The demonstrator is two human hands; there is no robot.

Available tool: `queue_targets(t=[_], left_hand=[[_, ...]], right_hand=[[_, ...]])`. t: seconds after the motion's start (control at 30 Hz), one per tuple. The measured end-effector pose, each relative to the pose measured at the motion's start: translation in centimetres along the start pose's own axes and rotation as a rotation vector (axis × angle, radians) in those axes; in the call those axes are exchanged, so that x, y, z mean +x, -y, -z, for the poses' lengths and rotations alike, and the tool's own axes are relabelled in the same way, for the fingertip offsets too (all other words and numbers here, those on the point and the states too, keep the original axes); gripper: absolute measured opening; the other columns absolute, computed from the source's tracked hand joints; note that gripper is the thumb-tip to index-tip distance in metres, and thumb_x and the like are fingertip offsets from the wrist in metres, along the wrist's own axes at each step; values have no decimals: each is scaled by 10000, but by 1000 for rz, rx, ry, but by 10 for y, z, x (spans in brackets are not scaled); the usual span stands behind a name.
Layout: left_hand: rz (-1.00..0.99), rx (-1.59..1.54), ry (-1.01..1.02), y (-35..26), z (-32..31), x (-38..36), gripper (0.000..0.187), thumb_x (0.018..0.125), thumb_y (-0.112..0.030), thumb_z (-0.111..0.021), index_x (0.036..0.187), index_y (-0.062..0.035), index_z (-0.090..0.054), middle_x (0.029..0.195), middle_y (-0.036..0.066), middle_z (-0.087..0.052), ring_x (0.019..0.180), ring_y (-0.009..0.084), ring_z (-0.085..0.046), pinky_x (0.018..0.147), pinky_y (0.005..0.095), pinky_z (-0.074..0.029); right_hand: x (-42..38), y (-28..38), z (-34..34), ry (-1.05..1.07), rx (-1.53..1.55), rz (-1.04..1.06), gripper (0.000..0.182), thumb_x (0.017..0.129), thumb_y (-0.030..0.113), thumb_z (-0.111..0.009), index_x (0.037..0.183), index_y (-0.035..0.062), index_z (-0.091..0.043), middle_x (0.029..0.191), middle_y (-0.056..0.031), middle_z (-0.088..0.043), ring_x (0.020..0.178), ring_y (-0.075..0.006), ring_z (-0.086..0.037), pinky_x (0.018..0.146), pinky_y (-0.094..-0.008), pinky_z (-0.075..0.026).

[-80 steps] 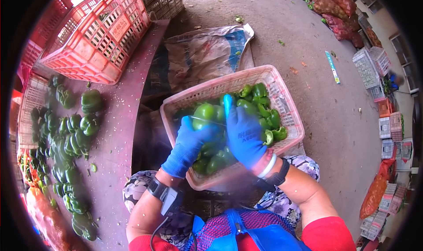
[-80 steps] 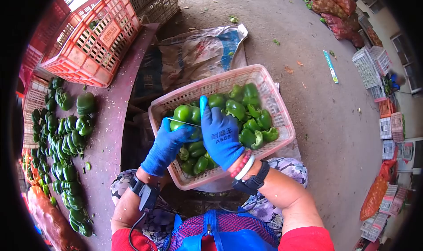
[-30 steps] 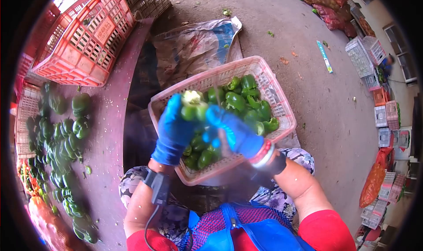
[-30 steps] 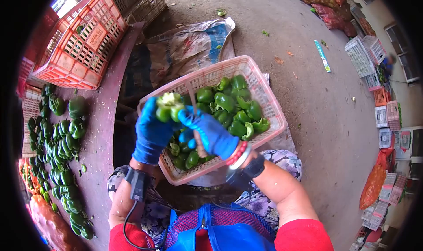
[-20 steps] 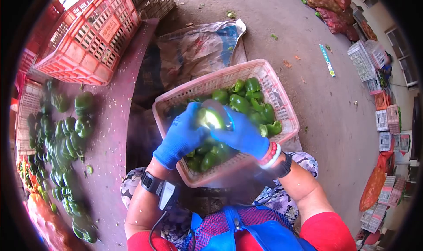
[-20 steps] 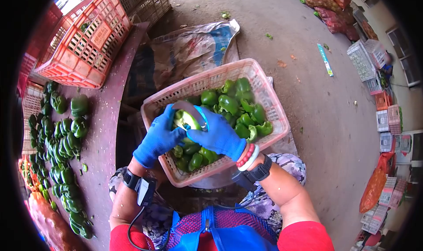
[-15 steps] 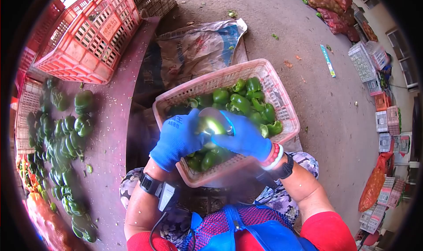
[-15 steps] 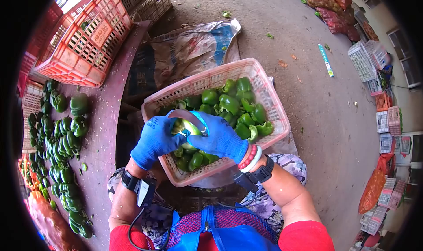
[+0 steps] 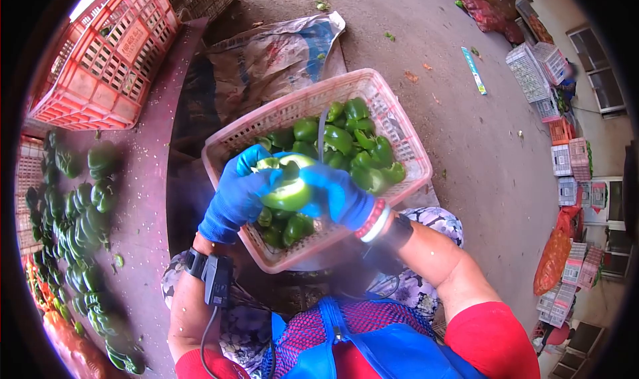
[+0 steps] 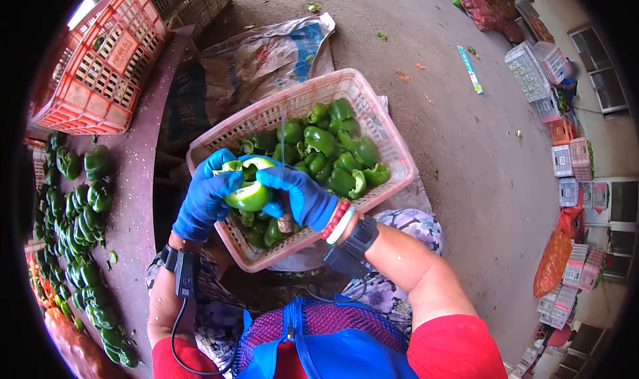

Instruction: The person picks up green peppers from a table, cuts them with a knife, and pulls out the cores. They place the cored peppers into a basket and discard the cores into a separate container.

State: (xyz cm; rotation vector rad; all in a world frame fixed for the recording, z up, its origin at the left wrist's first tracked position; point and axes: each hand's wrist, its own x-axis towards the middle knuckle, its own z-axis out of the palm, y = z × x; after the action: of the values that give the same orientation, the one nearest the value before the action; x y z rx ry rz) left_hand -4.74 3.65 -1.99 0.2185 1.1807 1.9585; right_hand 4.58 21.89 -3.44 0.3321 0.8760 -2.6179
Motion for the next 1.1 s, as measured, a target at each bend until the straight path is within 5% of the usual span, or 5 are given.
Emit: queue_targets(t=[0.53, 0.63, 0.77, 0.9, 1.1], left_hand=[[304, 545, 19, -14, -15, -2, 292, 912, -210, -671, 1150, -50, -618, 810, 95, -707, 634, 194, -680, 569, 300, -539], [-379, 1046, -20, 11, -11, 4, 259, 839, -142, -671, 1074, -54, -606, 806, 160, -689, 684, 313, -678, 621, 390, -541], [-492, 1475, -150, 22, -9, 1, 180, 790, -90, -630, 944, -74, -540, 754, 170, -606, 727, 387, -635, 625, 495, -496], [-615, 1184, -331, 7, -9, 3, 238, 885, -173, -731, 1026, -33, -600, 790, 123, -642, 687, 265, -643, 642, 366, -508], [-342, 398, -632, -47, 3, -64, 206, 963, -254, -660, 1036, -77, -584, 759, 12, -621, 558, 95, -575, 498, 255, -483]], right_hand=[[9, 34, 2, -7, -825, 289, 512, 856, 310, -780, 1272, 55, -623, 954, -35, -701, 791, -85, -640, 693, -258, -526], [8, 34, -5, -98, -894, 234, 484, 854, 305, -785, 1245, 63, -636, 951, -26, -704, 809, -92, -650, 730, -274, -537], [5, 29, -14, -238, -762, 78, 422, 848, 285, -791, 1183, 63, -662, 907, 1, -692, 766, -72, -633, 677, -253, -519], [9, 42, -10, -245, -450, 141, 427, 852, 298, -786, 1177, 53, -657, 787, 35, -644, 636, -29, -553, 532, -219, -433], [6, 87, 61, -430, -1734, 462, 463, 815, 276, -766, 1162, 15, -605, 945, -170, -665, 858, -339, -643, 753, -431, -512]])
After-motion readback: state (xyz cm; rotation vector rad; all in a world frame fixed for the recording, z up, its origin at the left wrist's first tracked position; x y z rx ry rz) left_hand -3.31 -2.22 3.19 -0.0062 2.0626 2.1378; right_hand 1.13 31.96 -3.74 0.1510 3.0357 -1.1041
